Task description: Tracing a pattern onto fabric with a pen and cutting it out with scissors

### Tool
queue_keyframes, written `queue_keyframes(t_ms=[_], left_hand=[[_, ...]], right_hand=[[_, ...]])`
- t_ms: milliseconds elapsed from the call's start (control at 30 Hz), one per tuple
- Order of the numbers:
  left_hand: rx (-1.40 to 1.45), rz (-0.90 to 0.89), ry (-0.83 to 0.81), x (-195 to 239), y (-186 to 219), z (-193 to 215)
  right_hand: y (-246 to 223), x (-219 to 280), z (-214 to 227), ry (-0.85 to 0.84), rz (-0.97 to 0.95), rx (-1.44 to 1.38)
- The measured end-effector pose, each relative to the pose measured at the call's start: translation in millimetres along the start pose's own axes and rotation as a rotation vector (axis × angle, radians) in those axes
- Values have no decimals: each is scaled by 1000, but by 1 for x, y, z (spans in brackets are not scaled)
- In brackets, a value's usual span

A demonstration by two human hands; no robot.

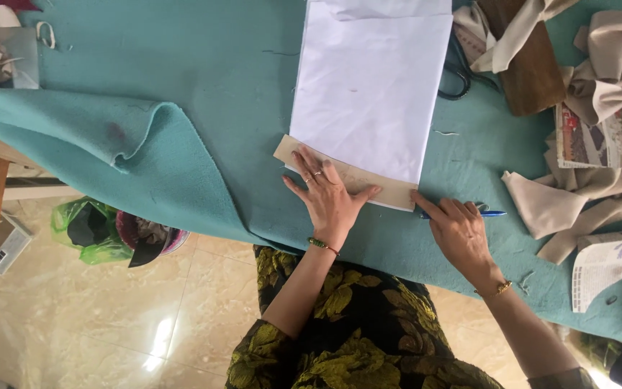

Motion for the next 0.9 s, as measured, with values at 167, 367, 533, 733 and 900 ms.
queue_keyframes(t_ms=[167,367,533,733,900], left_hand=[[-37,-8,13,2,1,0],[-65,-86,-28,13,16,-21],[-109,-323,227,29,44,-40],[19,-554,315,51,56,-41],[15,-615,240,58,59,6]], right_hand=[[-1,-2,2,5,44,95],[-3,-1,2,-20,21,91],[0,3,-3,-20,2,109],[-2,2,0,-20,-4,77],[4,4,-6,-71,-20,61]])
Point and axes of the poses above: each hand's wrist, its own x-axis away from the middle knuckle, its own z-axis out of the back of the hand, y = z × x, the point moved 6 cm from there along -x, towards the middle knuckle, and after that the axes turned 7 degrees about -x, right-handed, at the moved point
